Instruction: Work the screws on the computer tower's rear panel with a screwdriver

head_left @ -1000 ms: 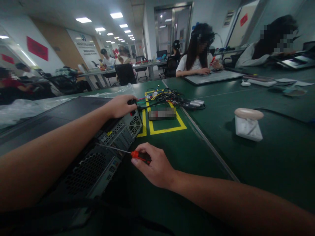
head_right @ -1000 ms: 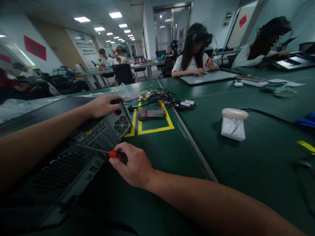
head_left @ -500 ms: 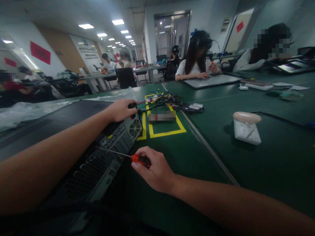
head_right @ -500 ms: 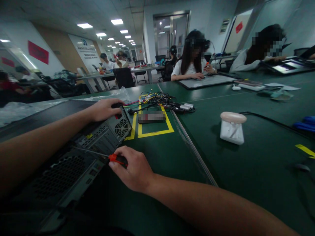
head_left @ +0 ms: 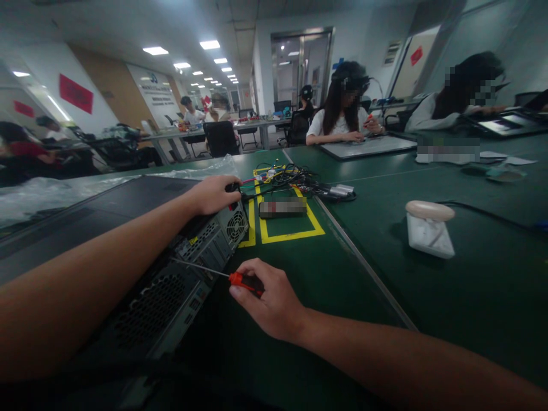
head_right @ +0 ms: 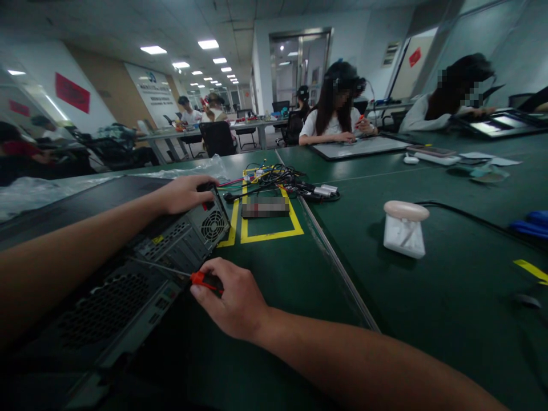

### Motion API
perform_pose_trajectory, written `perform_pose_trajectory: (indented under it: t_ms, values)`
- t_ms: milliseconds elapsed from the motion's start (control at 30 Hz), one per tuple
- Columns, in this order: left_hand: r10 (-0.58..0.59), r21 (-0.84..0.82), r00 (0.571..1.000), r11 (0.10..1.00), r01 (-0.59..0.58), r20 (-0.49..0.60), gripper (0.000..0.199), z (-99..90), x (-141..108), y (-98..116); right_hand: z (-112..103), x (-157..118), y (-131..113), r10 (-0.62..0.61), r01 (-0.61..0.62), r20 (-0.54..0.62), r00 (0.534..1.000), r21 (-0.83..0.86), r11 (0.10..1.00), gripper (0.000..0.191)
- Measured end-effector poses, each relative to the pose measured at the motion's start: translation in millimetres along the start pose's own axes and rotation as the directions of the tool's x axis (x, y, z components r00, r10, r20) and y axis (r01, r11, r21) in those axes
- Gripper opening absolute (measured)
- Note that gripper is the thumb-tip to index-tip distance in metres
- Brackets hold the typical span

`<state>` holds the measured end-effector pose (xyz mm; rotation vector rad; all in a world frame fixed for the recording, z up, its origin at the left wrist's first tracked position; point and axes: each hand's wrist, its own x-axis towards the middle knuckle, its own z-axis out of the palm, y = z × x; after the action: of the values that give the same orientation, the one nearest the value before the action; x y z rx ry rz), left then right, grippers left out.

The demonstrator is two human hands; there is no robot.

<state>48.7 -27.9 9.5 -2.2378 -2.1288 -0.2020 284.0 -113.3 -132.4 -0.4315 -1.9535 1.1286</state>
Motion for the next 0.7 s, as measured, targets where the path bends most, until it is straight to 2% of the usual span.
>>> perform_pose_trajectory:
  t_ms: [700]
  values:
    - [-0.02,0.016,1.0,1.0,0.02,0.013,0.067,-0.8,0.2,1.7,1.0,-0.2,-0.3,0.009,-0.009,0.008,1.0,0.0,1.0,0.012]
